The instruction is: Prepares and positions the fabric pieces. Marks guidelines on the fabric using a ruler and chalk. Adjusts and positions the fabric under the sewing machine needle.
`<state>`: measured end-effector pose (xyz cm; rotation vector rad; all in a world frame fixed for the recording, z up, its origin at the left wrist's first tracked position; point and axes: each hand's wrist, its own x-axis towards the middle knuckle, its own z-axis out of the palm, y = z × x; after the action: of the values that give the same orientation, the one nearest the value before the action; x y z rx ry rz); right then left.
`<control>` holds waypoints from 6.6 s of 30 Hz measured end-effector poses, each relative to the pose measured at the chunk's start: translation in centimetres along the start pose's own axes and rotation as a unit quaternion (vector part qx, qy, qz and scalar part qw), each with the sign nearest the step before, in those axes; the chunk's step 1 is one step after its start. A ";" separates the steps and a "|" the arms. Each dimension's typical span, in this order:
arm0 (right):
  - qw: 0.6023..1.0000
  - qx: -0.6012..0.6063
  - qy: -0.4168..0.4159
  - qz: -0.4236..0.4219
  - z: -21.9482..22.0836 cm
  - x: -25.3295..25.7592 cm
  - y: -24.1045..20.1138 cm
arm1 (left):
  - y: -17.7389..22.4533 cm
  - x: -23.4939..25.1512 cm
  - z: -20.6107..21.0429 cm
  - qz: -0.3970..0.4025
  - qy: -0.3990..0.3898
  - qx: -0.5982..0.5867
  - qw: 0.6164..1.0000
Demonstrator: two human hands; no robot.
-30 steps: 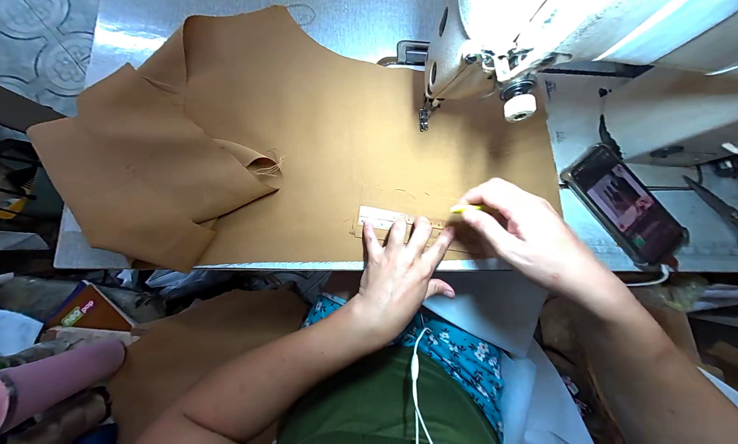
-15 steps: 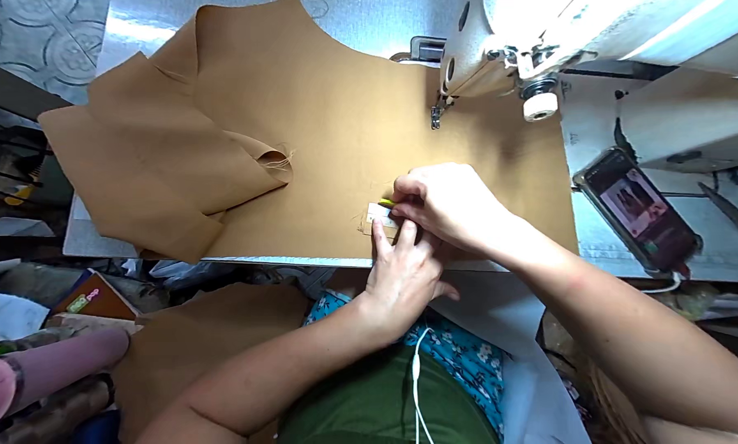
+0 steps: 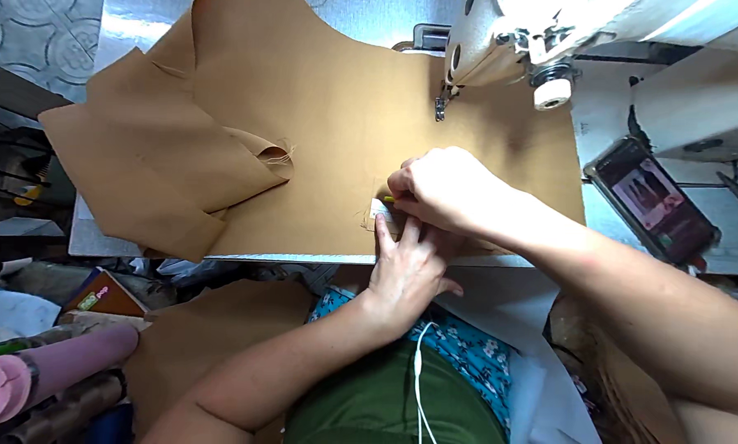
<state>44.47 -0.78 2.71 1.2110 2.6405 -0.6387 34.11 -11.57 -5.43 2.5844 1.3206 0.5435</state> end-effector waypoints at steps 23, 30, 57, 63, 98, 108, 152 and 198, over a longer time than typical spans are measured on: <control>0.993 -0.106 0.006 0.057 1.0 -10.0 6.0 | 0.4 0.6 -0.7 -0.019 -0.040 -0.006 0.999; 0.993 -0.078 0.068 0.061 2.2 -11.1 6.9 | 0.3 0.7 -0.8 -0.019 -0.053 0.000 0.998; 0.951 0.047 0.282 0.120 6.3 -10.0 4.1 | 0.5 1.0 -1.1 -0.026 -0.044 -0.019 0.999; 0.962 0.043 0.260 0.071 5.7 -7.8 3.3 | 0.6 1.0 -1.2 -0.031 -0.052 -0.016 0.998; 0.710 0.249 0.287 0.592 7.6 -40.1 24.4 | -4.2 2.3 -2.2 -0.112 0.036 -0.052 0.992; 0.820 0.155 0.252 0.490 4.9 -28.7 23.5 | -3.5 2.1 -2.9 -0.130 0.011 -0.041 0.991; 0.845 0.264 0.318 0.339 6.8 -5.4 -1.6 | -8.2 16.9 -4.1 -0.225 -0.058 -0.031 0.972; 0.964 0.013 0.256 0.075 6.1 -10.3 5.6 | -10.9 9.1 -2.5 0.042 -0.113 -0.074 0.990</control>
<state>55.31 -7.34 -1.18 1.7678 2.8952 -0.3695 29.95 2.21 -4.56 2.5022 1.0615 0.3352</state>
